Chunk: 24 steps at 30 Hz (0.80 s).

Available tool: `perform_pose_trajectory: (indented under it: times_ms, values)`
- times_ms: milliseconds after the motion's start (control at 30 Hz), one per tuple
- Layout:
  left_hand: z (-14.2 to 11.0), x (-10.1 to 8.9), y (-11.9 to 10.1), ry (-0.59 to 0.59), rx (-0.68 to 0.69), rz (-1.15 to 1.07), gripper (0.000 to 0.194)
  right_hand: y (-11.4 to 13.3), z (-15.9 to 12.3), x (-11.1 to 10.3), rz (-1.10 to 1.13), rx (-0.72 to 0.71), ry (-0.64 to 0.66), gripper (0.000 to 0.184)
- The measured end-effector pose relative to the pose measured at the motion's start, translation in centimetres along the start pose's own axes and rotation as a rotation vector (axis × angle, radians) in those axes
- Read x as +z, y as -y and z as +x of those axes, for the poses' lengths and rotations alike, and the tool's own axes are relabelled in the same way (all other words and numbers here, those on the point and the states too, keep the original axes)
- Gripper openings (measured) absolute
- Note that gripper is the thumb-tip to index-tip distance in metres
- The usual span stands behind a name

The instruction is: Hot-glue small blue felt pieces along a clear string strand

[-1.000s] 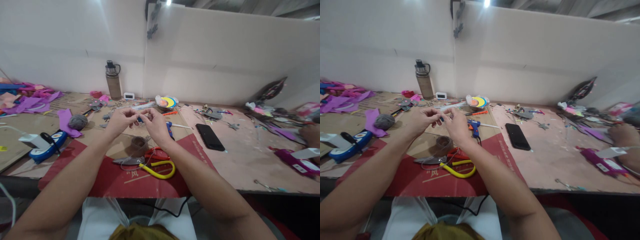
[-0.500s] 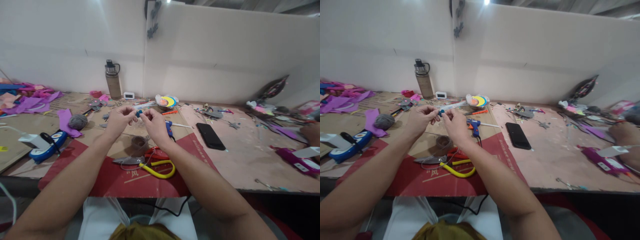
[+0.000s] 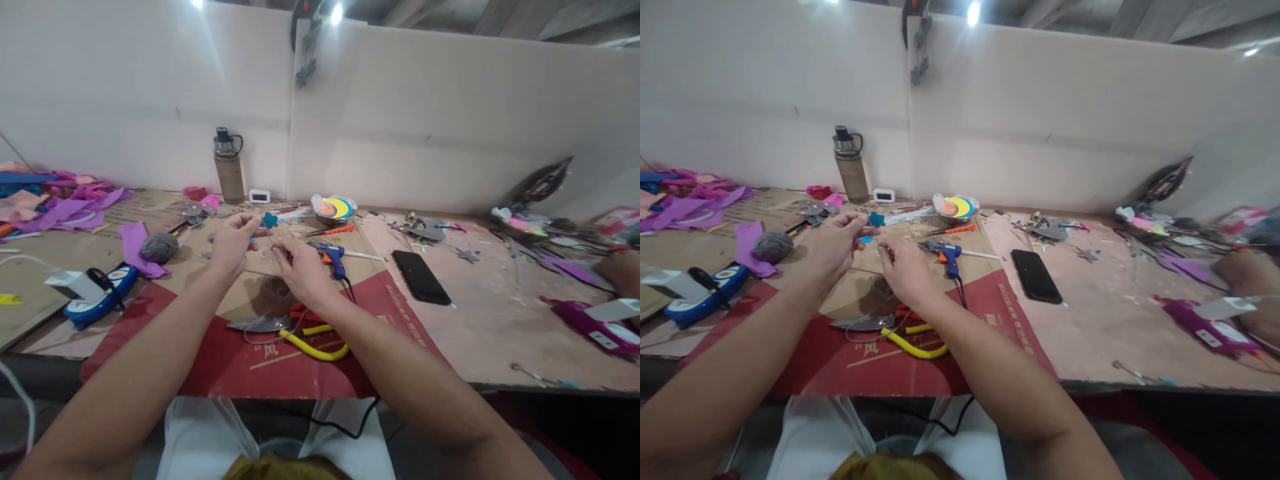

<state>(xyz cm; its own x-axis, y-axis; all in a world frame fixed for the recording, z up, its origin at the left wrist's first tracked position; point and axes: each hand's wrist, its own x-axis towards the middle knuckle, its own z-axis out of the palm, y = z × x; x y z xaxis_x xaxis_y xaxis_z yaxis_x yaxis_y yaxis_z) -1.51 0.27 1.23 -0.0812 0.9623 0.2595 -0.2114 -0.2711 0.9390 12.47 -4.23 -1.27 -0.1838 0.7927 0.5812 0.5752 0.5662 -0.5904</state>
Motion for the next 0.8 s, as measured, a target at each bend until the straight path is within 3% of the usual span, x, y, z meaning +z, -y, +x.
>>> perform_pose_trajectory:
  times_ms: [200,400,567,667,800]
  values:
    - [0.1,0.0,-0.5,-0.014,-0.151,-0.179,0.011,-0.3,-0.3,0.3,-0.091,0.003,0.101,0.021]
    - [1.3,-1.3,-0.5,-0.072,-0.039,-0.272,0.006,-0.4,-0.5,0.3,0.035,0.027,0.148,0.021]
    - [3.0,-3.3,-0.6,-0.227,0.048,-0.33,0.005,0.0,0.0,-0.3,0.379,0.176,0.139,0.021]
    - [4.0,-4.2,-0.4,-0.317,0.02,-0.358,0.008,0.6,0.5,-1.7,0.672,0.303,0.136,0.025]
    - [4.9,-5.0,0.0,-0.377,-0.044,-0.445,0.013,1.3,0.8,-4.0,0.937,0.275,0.152,0.026]
